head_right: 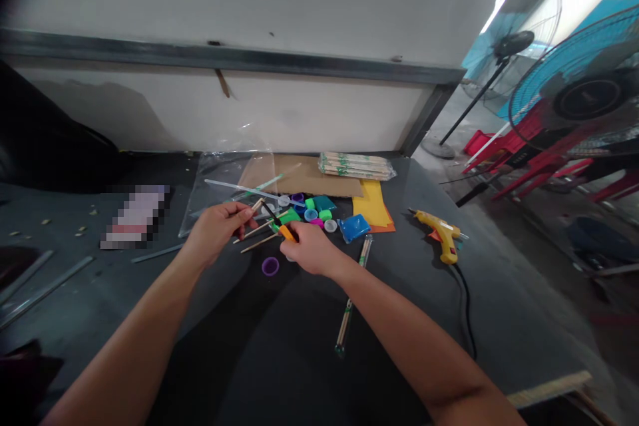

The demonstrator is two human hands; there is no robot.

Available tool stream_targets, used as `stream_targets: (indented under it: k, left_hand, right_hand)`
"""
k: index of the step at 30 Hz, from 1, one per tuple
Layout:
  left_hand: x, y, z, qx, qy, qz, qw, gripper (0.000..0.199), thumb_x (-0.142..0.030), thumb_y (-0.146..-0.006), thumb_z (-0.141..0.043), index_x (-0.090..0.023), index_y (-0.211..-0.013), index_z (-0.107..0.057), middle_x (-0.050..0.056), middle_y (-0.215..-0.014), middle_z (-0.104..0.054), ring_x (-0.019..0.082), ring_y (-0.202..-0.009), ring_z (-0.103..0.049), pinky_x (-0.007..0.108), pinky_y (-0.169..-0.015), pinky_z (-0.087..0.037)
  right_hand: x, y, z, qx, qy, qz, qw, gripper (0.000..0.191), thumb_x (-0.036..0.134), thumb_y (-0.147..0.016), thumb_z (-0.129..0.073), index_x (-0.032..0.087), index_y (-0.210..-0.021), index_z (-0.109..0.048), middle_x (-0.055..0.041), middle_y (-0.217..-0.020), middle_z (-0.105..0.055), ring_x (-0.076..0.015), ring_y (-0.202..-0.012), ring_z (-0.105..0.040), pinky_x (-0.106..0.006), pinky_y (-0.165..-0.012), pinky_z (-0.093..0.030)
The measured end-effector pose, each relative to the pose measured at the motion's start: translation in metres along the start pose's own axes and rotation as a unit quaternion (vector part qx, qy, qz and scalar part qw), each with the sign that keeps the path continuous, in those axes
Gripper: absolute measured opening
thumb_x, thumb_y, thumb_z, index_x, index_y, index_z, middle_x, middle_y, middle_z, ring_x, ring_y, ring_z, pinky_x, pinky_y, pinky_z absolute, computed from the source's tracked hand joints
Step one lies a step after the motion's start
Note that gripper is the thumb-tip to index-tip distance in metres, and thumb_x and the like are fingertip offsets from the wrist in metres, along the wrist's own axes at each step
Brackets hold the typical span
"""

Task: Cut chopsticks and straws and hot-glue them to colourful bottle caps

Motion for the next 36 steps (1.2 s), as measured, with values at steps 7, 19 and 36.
stream_targets:
  k: [7, 19, 36]
  left_hand:
    - [-0.0002, 0.0003, -0.0023, -0.020, 0.018, -0.004, 1.000, 0.020, -0.037, -0.076, -0.062, -0.017, -0.075, -0.063, 0.001, -0.067, -0.067, 0.008, -0.046, -0.046, 0.022, -0.046, -0.036]
    - [0.0012, -0.0002, 0.0021, -0.039, -0.079, -0.010, 0.996, 0.021, -0.037, -0.076, -0.059, -0.019, -0.066, -0.064, 0.000, -0.056, -0.062, 0.009, -0.042, -0.044, 0.023, -0.043, -0.032]
    - [-0.0056, 0.0015, 0.0012, -0.053, -0.098, -0.068, 0.991, 0.018, -0.036, -0.077, -0.057, -0.019, -0.075, -0.064, 0.000, -0.062, -0.063, 0.011, -0.048, -0.047, 0.023, -0.049, -0.034]
  right_hand:
    - [-0.0011, -0.0019, 0.0019, -0.006, 0.053, 0.006, 0.999, 0.005, 0.020, -0.073, -0.051, 0.019, -0.074, -0.046, 0.0018, -0.066, -0.049, -0.0117, -0.059, -0.043, -0.026, -0.054, -0.029]
    - [0.0023, 0.0006, 0.0040, -0.035, 0.150, -0.005, 0.988, 0.015, 0.022, -0.073, -0.055, 0.018, -0.087, -0.052, -0.0040, -0.074, -0.058, -0.0158, -0.063, -0.049, -0.029, -0.057, -0.032]
    - [0.0071, 0.0027, 0.0083, -0.022, 0.080, -0.021, 0.996, 0.010, 0.020, -0.070, -0.053, 0.018, -0.080, -0.053, -0.0013, -0.070, -0.054, -0.0140, -0.062, -0.046, -0.027, -0.055, -0.032]
Point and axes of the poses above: each hand's wrist, its own y-axis away from the middle knuckle, its own z-axis out of the back of the hand, x = y × z, the point moved 4 cm from there along -y, towards the middle knuckle
